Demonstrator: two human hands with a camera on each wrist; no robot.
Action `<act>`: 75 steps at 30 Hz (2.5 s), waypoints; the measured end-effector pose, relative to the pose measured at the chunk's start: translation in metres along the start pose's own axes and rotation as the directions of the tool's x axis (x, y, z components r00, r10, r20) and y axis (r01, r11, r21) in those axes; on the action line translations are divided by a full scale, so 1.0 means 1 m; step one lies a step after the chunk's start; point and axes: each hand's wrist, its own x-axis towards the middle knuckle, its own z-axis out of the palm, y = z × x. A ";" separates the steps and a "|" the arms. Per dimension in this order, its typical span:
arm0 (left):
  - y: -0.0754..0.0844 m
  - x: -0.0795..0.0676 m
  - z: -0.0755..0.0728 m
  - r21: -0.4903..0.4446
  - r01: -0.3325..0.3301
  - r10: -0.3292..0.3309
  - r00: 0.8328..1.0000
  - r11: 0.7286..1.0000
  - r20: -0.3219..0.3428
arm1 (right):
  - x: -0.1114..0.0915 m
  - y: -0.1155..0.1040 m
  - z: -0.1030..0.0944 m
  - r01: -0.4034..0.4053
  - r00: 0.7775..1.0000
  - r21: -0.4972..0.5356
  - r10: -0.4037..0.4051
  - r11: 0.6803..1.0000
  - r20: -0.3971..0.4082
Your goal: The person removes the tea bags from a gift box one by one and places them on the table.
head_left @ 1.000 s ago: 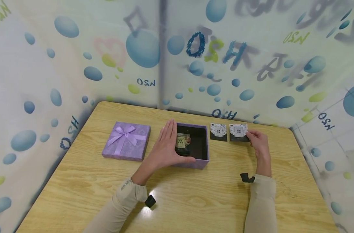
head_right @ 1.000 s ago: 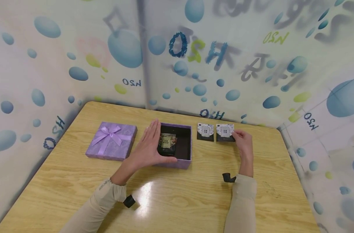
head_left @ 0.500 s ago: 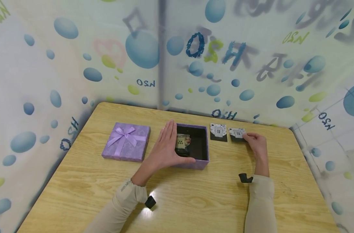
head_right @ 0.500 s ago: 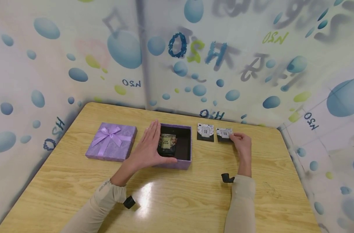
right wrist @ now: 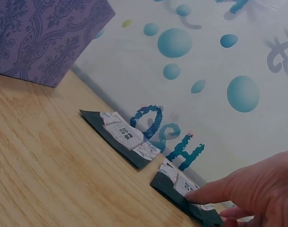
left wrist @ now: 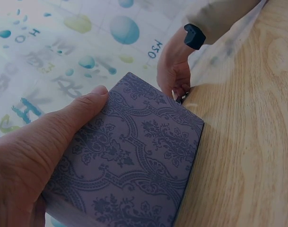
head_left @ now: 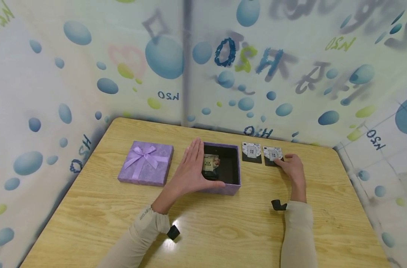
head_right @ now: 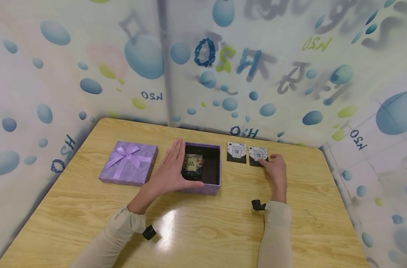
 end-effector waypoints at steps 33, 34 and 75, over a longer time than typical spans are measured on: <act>-0.001 0.001 0.000 0.003 0.008 -0.008 1.000 1.000 0.009 | -0.026 -0.050 -0.003 0.191 0.972 0.087 -0.177 0.978 -0.154; -0.001 0.001 0.000 0.002 0.009 -0.009 1.000 1.000 0.011 | -0.028 -0.053 -0.003 0.206 0.970 0.092 -0.191 0.974 -0.151; -0.001 0.001 0.002 -0.007 0.000 0.000 1.000 1.000 -0.015 | -0.081 -0.125 0.072 0.603 0.797 0.053 -0.604 0.796 -0.011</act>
